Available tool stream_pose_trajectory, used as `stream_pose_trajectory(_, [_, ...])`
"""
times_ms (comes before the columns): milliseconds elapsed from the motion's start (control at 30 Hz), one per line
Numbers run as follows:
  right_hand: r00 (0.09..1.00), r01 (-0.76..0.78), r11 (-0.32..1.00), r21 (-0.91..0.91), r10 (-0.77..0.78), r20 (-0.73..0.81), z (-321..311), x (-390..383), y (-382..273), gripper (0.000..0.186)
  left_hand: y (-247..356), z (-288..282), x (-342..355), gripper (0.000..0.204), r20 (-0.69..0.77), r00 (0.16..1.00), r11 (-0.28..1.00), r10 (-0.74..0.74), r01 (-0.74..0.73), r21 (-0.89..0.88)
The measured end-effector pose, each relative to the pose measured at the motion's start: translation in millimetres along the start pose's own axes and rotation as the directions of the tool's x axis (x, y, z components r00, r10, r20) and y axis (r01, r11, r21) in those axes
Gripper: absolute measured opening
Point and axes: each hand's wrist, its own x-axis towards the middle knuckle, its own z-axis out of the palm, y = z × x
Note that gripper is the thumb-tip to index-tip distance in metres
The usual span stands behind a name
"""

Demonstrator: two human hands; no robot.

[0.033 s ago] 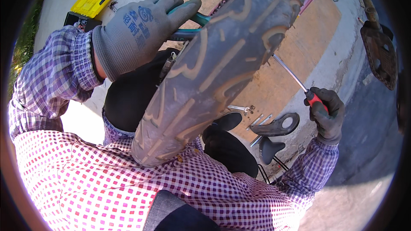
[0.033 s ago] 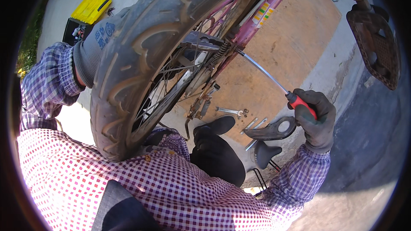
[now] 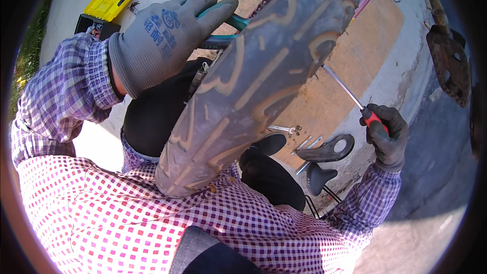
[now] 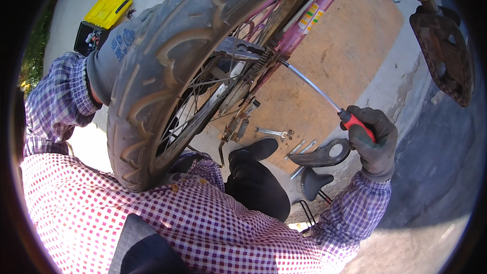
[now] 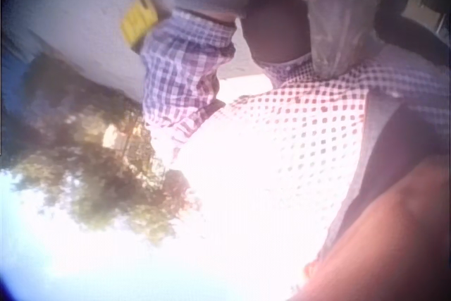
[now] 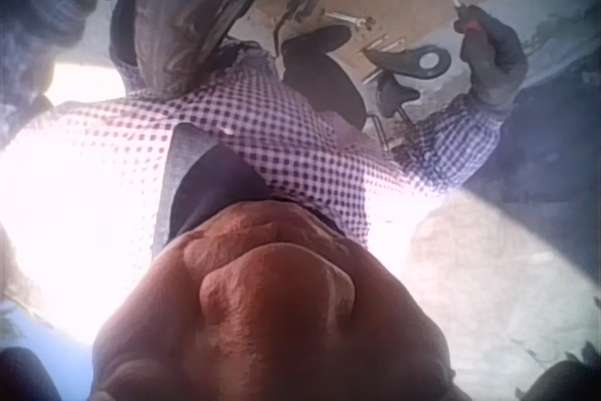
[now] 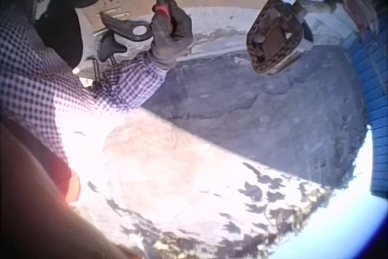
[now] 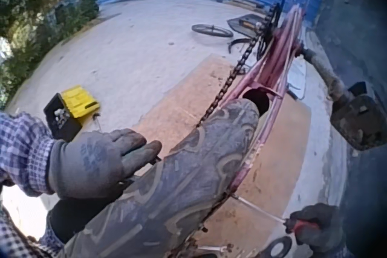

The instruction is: The person uses a screwdriver to loosen the rear axle nut on a bicycle, then removes the wheel. They place the screwdriver and pliers on the ground, pick up a small metal part, and use a brush to clean a crack in the concrete floor. The person then examines the small metal part with both hands.

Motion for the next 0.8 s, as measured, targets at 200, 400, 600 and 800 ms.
stream_pose_trajectory(200, [0.997,0.061,0.997,-0.04,-0.062,-0.038,-0.4,-6.6,-0.1,0.04,5.1,-13.5,1.5,0.058,-0.107,0.99,0.996,0.092,-0.094,-0.01])
stream_pose_trajectory(400, [0.999,0.034,0.999,0.001,-0.034,0.011,-7.0,-11.4,-13.1,0.034,-0.9,-27.9,5.1,0.067,-0.212,0.969,0.966,0.128,-0.17,-0.193])
stream_pose_trajectory(600, [0.998,0.068,0.997,-0.033,-0.068,-0.013,1.9,-8.7,-9.6,0.043,-13.7,-26.4,5.5,0.069,-0.252,0.939,0.969,0.232,-0.246,-0.022])
stream_pose_trajectory(800, [0.999,0.038,0.999,-0.014,-0.037,0.01,11.2,-7.3,-16.0,0.038,-20.6,-23.0,2.4,0.071,-0.271,0.96,0.964,0.07,-0.135,-0.228])
